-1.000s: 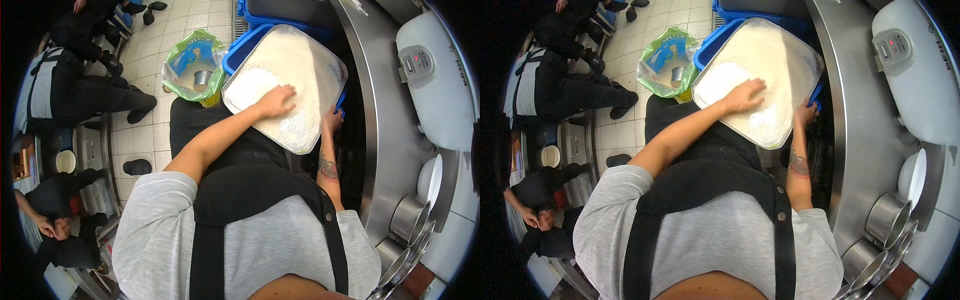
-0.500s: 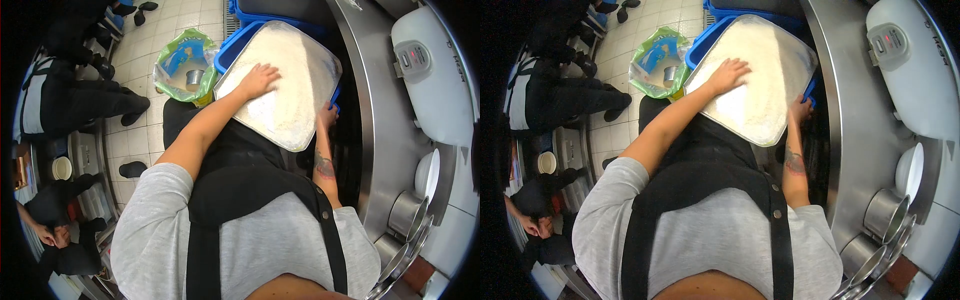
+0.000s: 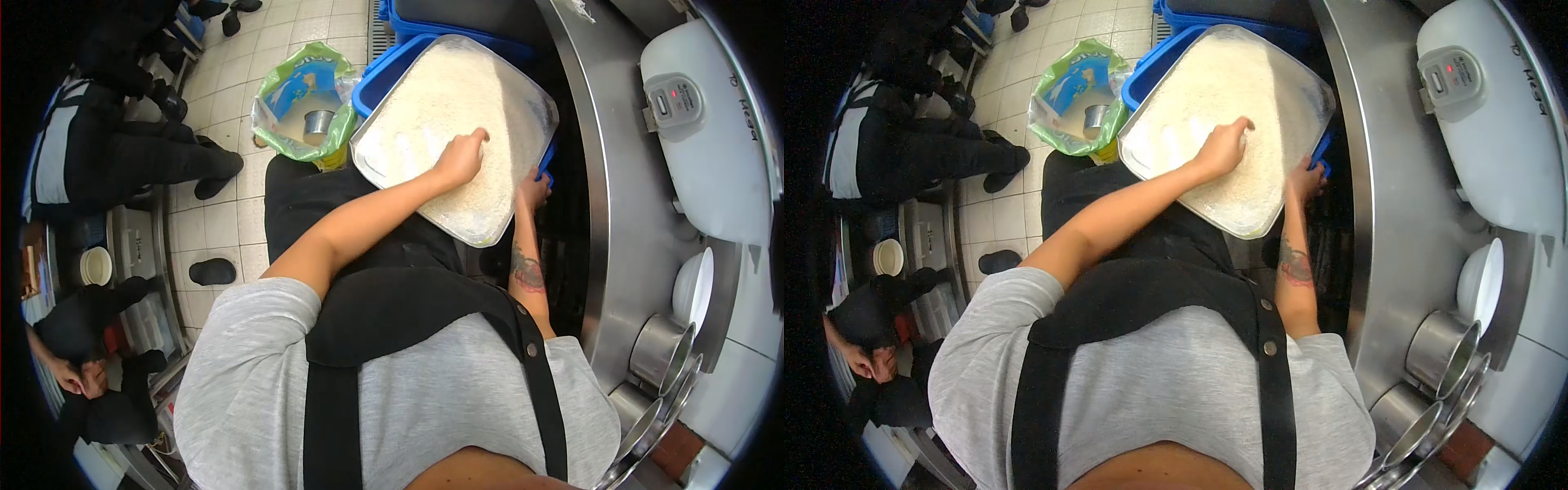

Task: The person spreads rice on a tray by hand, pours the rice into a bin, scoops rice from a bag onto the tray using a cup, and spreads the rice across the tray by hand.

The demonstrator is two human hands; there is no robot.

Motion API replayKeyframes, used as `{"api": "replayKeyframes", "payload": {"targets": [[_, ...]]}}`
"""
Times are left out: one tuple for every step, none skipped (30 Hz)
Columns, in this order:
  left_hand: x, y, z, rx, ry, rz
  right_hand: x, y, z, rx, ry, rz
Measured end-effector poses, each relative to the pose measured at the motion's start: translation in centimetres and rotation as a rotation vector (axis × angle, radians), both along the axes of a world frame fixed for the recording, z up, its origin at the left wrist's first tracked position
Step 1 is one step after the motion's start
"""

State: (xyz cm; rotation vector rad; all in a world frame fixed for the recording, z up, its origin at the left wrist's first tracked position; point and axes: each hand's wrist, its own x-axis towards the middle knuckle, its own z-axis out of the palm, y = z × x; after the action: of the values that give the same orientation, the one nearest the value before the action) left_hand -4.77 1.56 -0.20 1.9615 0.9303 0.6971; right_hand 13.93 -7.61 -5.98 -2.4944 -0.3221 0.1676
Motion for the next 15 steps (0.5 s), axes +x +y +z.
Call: {"api": "replayKeyframes", "payload": {"targets": [[0.0, 0.9, 1.3, 0.002, -0.051, -0.017, -0.1, 0.1, 0.0, 0.0, -0.002, -0.001], [0.1, 1.7, 2.4, 0.002, -0.103, -0.035, 0.0, 0.1, -0.1, 0.002, -0.006, 0.001], [0.2, 2.7, 3.4, 0.003, -0.154, -0.053, 0.1, 0.2, -0.3, 0.005, -0.01, 0.001], [0.3, 3.7, 4.2, -0.079, -0.196, -0.09, 0.3, 0.2, -0.6, 0.008, -0.012, 0.0], [0.4, 4.7, 4.8, -0.166, -0.237, -0.129, 0.6, 0.0, -0.8, 0.0, 0.001, 0.013], [0.5, 5.5, 5.4, -0.252, -0.278, -0.169, 1.1, 0.1, -1.0, -0.007, 0.013, 0.025], [0.6, 5.9, 6.2, -0.341, -0.289, -0.199, 1.4, 0.0, -1.3, -0.015, 0.025, 0.038], [0.6, 6.4, 7.0, -0.429, -0.3, -0.227, 1.5, 0.1, -1.6, -0.014, 0.009, 0.028], [0.4, 6.8, 7.8, -0.516, -0.31, -0.253, 1.5, 0.1, -1.8, -0.013, -0.007, 0.02], [-0.2, 6.8, 8.9, -0.457, -0.302, -0.303, 1.5, 0.2, -2.0, -0.012, -0.022, 0.012], [-0.3, 6.9, 8.9, -0.491, -0.298, -0.297, 1.6, 0.2, -2.2, -0.012, -0.025, 0.011], [-0.2, 7.1, 8.9, -0.526, -0.294, -0.291, 1.6, 0.1, -2.2, -0.011, -0.027, 0.01], [-0.1, 7.4, 8.9, -0.56, -0.29, -0.285, 1.6, 0.1, -2.3, -0.011, -0.031, 0.008], [0.2, 7.9, 8.1, -0.571, -0.182, -0.3, 1.6, 0.1, -2.3, -0.009, -0.036, 0.011], [-0.1, 7.5, 7.8, -0.458, -0.136, -0.307, 1.6, 0.1, -2.3, -0.007, -0.041, 0.012]]}}
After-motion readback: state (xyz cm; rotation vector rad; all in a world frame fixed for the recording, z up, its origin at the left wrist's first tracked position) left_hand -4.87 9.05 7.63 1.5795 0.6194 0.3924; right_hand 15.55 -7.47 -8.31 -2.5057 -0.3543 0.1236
